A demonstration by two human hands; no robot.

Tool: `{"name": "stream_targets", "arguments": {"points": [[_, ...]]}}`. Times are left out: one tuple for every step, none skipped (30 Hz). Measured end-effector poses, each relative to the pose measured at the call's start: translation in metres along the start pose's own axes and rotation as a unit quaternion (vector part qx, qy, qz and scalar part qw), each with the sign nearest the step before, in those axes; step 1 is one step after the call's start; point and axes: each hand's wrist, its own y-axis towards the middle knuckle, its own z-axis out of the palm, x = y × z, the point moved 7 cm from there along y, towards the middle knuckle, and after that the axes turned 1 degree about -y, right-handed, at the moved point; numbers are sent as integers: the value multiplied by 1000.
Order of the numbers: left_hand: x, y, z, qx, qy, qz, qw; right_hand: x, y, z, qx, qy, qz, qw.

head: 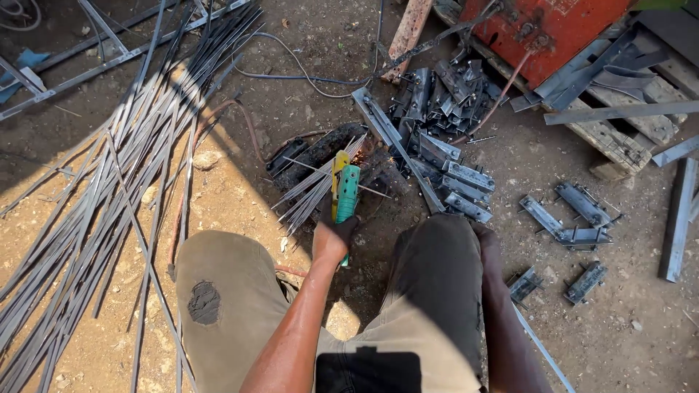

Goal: Welding small metal components together using a stick welder in an outdoor fabrication area.

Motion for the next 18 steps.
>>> {"name": "stream_targets", "arguments": {"points": [[-14,-13,-6,3,-24,14,1000,12,-7,1,1,-37,-7,999],[-27,-27,-12,4,-49,28,998,24,-13,3,2,-74,-14,997],[-32,-31,-15,4,-48,27,998,38,-22,6,3,-73,-13,997],[-35,-36,-20,-21,-41,17,999,52,-31,7,1,-66,-6,998],[-39,-41,-26,-45,-34,6,998,66,-39,9,-2,-59,0,998],[-46,-51,-33,-46,-33,4,998,52,-31,7,0,-60,2,998],[-55,-61,-37,-29,-42,21,998,38,-23,6,-4,-45,-1,999],[-66,-70,-41,-12,-52,39,998,24,-15,3,-8,-31,-6,999],[-67,-74,-43,-12,-51,37,998,27,-16,4,-7,-31,-4,999],[-69,-78,-45,-16,-46,43,998,29,-16,4,-11,-19,8,1000],[-72,-81,-48,-19,-40,50,998,30,-17,4,-16,-7,21,1000],[-76,-90,-49,-18,-40,49,998,39,-25,4,-17,-7,22,1000],[-81,-99,-50,-13,-56,53,997,49,-32,5,-12,-50,10,999],[-85,-108,-51,-8,-72,57,996,59,-41,6,-6,-94,-2,996],[-84,-110,-50,-6,-72,55,996,61,-41,6,-7,-95,0,995],[-83,-113,-51,-8,-71,51,996,63,-41,6,-11,-103,8,995],[-83,-114,-52,-10,-69,48,996,65,-40,8,-15,-110,16,994],[-75,-111,-52,-12,-69,46,997,63,-38,7,-12,-110,17,994]]}}
